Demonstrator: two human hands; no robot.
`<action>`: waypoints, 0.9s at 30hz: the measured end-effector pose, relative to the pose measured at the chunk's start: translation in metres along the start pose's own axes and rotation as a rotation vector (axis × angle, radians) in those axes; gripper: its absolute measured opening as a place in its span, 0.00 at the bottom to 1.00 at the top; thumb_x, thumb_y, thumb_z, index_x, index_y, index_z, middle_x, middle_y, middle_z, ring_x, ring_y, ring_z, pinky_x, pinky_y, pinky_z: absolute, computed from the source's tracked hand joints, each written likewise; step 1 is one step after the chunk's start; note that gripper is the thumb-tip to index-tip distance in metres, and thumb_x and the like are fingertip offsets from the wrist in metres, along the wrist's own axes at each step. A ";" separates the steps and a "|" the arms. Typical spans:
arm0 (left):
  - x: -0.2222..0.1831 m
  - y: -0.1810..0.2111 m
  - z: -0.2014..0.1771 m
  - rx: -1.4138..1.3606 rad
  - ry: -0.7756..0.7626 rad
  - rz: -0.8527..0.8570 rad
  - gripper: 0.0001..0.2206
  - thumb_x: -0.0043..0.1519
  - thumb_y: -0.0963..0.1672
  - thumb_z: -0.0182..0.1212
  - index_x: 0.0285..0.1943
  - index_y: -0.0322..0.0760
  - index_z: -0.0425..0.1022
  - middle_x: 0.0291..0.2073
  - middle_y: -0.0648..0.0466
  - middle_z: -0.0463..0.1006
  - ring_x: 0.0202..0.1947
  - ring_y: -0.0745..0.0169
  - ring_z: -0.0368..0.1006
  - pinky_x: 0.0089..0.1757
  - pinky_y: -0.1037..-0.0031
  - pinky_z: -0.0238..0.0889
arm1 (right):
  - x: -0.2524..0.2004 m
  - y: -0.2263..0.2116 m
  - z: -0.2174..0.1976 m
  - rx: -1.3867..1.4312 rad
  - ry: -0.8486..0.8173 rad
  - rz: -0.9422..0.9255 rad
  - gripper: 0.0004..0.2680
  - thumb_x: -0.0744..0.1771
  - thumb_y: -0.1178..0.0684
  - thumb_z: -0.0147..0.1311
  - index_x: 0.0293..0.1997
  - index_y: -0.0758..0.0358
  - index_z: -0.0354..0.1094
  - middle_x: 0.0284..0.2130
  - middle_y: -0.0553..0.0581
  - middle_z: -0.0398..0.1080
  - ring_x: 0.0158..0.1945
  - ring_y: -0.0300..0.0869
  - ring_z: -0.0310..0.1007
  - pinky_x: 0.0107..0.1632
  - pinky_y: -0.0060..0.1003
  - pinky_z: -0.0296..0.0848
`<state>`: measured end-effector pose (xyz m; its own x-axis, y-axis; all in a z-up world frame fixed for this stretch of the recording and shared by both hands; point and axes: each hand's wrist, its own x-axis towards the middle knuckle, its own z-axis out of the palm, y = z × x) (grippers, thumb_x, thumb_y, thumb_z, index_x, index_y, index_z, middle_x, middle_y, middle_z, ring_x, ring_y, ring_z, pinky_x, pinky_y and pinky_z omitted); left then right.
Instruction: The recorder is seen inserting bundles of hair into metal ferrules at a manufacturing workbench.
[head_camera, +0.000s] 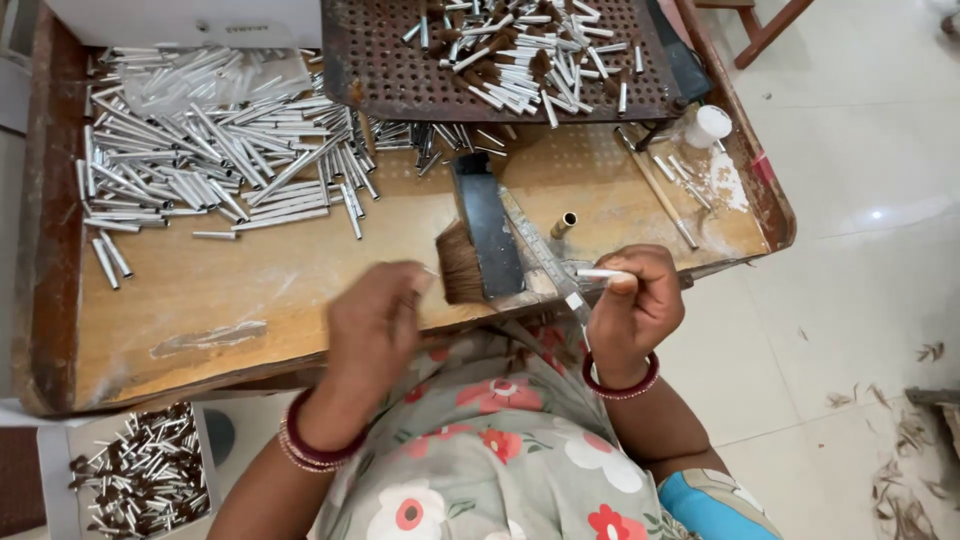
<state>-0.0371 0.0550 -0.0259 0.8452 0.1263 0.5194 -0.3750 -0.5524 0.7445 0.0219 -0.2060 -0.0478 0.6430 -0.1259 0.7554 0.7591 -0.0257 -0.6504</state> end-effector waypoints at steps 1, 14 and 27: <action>0.015 0.012 -0.009 -0.009 -0.008 0.009 0.06 0.63 0.36 0.60 0.46 0.33 0.78 0.39 0.45 0.81 0.37 0.49 0.79 0.39 0.67 0.72 | -0.002 0.002 -0.003 -0.011 0.009 -0.005 0.09 0.73 0.49 0.56 0.47 0.65 0.68 0.39 0.54 0.70 0.37 0.35 0.71 0.42 0.28 0.71; 0.007 0.017 0.062 -0.749 -0.100 -0.089 0.06 0.65 0.39 0.66 0.48 0.28 0.81 0.47 0.46 0.84 0.52 0.60 0.79 0.51 0.72 0.72 | 0.038 -0.006 -0.002 -0.246 -0.410 -0.032 0.06 0.67 0.59 0.65 0.45 0.64 0.74 0.43 0.59 0.76 0.46 0.46 0.79 0.48 0.39 0.78; -0.004 -0.005 0.044 -1.062 0.178 -0.352 0.10 0.67 0.42 0.65 0.51 0.27 0.79 0.40 0.51 0.84 0.39 0.71 0.78 0.43 0.77 0.73 | 0.034 -0.006 -0.037 -0.634 -0.237 0.114 0.05 0.70 0.57 0.62 0.47 0.67 0.72 0.40 0.59 0.75 0.36 0.47 0.73 0.40 0.35 0.72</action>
<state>-0.0214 0.0208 -0.0501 0.9331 0.2989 0.2000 -0.3326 0.5053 0.7963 0.0357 -0.2471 -0.0211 0.7752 0.0557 0.6292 0.5253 -0.6101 -0.5931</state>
